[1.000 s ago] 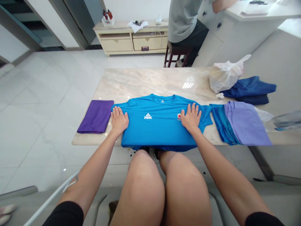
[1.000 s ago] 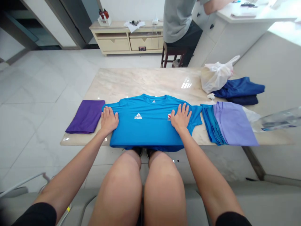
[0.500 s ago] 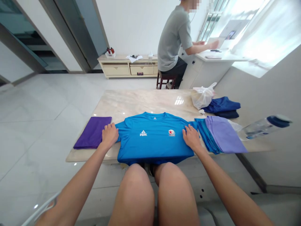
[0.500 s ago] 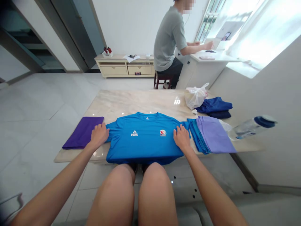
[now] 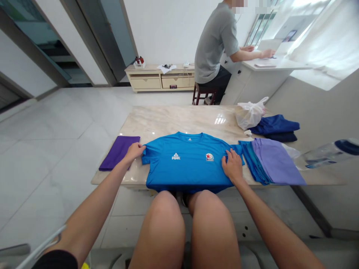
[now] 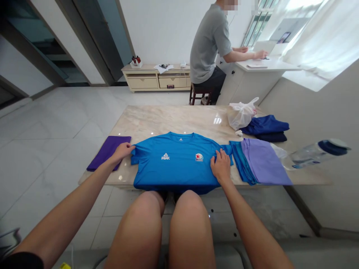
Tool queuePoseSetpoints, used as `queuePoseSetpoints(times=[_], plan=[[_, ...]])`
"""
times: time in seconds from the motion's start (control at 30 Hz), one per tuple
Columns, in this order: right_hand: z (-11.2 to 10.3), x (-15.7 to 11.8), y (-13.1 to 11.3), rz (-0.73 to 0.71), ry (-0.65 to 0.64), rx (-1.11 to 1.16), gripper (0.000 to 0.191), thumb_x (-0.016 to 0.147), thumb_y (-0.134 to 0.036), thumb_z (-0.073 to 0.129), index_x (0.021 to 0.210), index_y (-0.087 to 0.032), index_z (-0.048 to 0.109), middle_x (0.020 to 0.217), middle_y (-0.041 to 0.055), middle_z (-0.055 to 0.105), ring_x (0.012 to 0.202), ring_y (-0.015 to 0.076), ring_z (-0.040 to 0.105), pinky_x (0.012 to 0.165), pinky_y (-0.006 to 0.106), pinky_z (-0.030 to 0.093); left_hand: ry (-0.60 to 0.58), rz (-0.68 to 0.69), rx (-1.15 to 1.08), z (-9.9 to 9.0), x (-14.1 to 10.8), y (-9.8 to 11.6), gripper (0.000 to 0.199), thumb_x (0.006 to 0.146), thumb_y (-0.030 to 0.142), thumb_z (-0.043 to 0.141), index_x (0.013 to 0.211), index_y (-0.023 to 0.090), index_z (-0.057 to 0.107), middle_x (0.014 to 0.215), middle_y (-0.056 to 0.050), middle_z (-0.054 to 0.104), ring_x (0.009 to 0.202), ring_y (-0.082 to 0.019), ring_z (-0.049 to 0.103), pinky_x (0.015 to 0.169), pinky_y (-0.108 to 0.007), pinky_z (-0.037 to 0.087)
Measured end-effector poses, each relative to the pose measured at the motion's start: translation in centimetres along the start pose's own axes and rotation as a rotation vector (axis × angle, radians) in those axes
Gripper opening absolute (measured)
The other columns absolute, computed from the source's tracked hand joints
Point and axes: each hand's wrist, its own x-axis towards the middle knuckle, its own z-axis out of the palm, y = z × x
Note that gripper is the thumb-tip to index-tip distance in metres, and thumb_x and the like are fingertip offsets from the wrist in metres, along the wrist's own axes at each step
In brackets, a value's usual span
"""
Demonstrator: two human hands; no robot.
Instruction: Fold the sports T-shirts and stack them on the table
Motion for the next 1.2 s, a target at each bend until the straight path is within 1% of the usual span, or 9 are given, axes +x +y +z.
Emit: queuePoseSetpoints(times=[0.13, 0.27, 0.4, 0.5, 0.63, 0.77, 0.97, 1.07, 1.2], plan=[[-0.2, 0.0, -0.1, 0.010, -0.008, 0.012, 0.057, 0.107, -0.036, 0.044, 0.148, -0.006, 0.070, 0.163, 0.0277, 0.061, 0.153, 0.0395, 0.056, 0.131, 0.059, 0.041, 0.008, 0.002, -0.173, -0.9, -0.1, 1.8, 0.018, 0.082, 0.033, 0.073, 0.090, 0.023, 0.061, 0.065, 0.000, 0.066, 0.068, -0.023, 0.075, 0.064, -0.029, 0.058], [-0.6, 0.0, -0.4, 0.021, -0.040, 0.012, 0.059, 0.107, -0.035, 0.042, 0.149, -0.004, 0.069, 0.165, 0.0281, 0.060, 0.154, 0.0398, 0.055, 0.130, 0.059, 0.041, -0.057, 0.021, -0.266, -0.1, -0.3, 5.6, 0.025, 0.084, 0.028, 0.078, 0.103, 0.021, 0.063, 0.064, 0.001, 0.065, 0.062, -0.020, 0.070, 0.063, -0.028, 0.057], [-1.0, 0.1, -0.6, 0.032, -0.074, 0.014, 0.059, 0.106, -0.033, 0.044, 0.152, -0.004, 0.067, 0.167, 0.0283, 0.057, 0.156, 0.0397, 0.051, 0.130, 0.060, 0.039, -0.300, 0.133, -0.592, 2.7, -1.1, 8.7, 0.035, 0.105, 0.046, 0.065, 0.128, 0.019, 0.060, 0.107, -0.012, 0.083, 0.084, -0.021, 0.081, 0.082, -0.037, 0.068], [-1.2, 0.1, -0.7, 0.035, -0.086, 0.009, 0.060, 0.106, -0.033, 0.043, 0.153, -0.004, 0.066, 0.168, 0.0279, 0.057, 0.157, 0.0394, 0.051, 0.131, 0.059, 0.038, -0.286, 0.248, -0.761, 4.8, -1.8, 8.2, 0.041, 0.110, 0.039, 0.054, 0.146, 0.020, 0.051, 0.139, -0.019, 0.076, 0.100, -0.021, 0.083, 0.097, -0.045, 0.069], [-1.4, 0.2, -0.8, 0.038, -0.104, -0.003, 0.060, 0.107, -0.034, 0.041, 0.154, -0.004, 0.066, 0.169, 0.0272, 0.057, 0.158, 0.0385, 0.050, 0.132, 0.058, 0.037, -0.090, 0.485, -0.276, 7.1, -3.0, 5.1, 0.047, 0.108, 0.029, 0.046, 0.151, 0.016, 0.058, 0.156, -0.021, 0.068, 0.138, -0.029, 0.072, 0.123, -0.056, 0.055], [-1.2, 0.1, -0.6, 0.035, -0.098, 0.000, 0.061, 0.107, -0.033, 0.041, 0.154, -0.003, 0.065, 0.169, 0.0275, 0.057, 0.159, 0.0381, 0.049, 0.132, 0.057, 0.037, -0.105, 0.710, 0.168, 10.0, -5.0, 3.3, 0.058, 0.112, 0.037, 0.044, 0.164, 0.014, 0.056, 0.178, -0.020, 0.050, 0.169, -0.032, 0.042, 0.142, -0.060, 0.025], [-2.7, 0.4, -1.4, 0.001, -0.149, -0.114, 0.061, 0.109, -0.031, 0.038, 0.159, -0.006, 0.061, 0.174, 0.0263, 0.051, 0.164, 0.0376, 0.044, 0.136, 0.064, 0.027, -0.052, 0.662, 0.278, 13.1, -6.9, 3.9, 0.068, 0.115, 0.046, 0.036, 0.177, 0.018, 0.043, 0.187, -0.014, 0.034, 0.176, -0.032, 0.028, 0.144, -0.060, 0.015], [-3.6, 0.8, -3.7, -0.158, -0.214, -0.163, 0.064, 0.111, -0.030, 0.037, 0.169, -0.008, 0.051, 0.183, 0.0217, 0.040, 0.173, 0.0357, 0.029, 0.139, 0.065, 0.016, -0.039, 0.655, 0.279, 13.0, -6.9, 3.8, 0.070, 0.115, 0.049, 0.036, 0.178, 0.019, 0.042, 0.187, -0.012, 0.033, 0.176, -0.033, 0.027, 0.144, -0.059, 0.014], [-2.3, 0.9, -7.7, -0.288, -0.364, -0.061, 0.068, 0.117, -0.043, 0.031, 0.178, -0.014, 0.040, 0.188, 0.0144, 0.029, 0.177, 0.0323, 0.021, 0.141, 0.057, 0.021, -0.016, 0.622, 0.258, 12.4, -6.6, 3.1, 0.071, 0.114, 0.050, 0.037, 0.178, 0.020, 0.042, 0.187, -0.012, 0.033, 0.176, -0.033, 0.027, 0.143, -0.058, 0.016]])
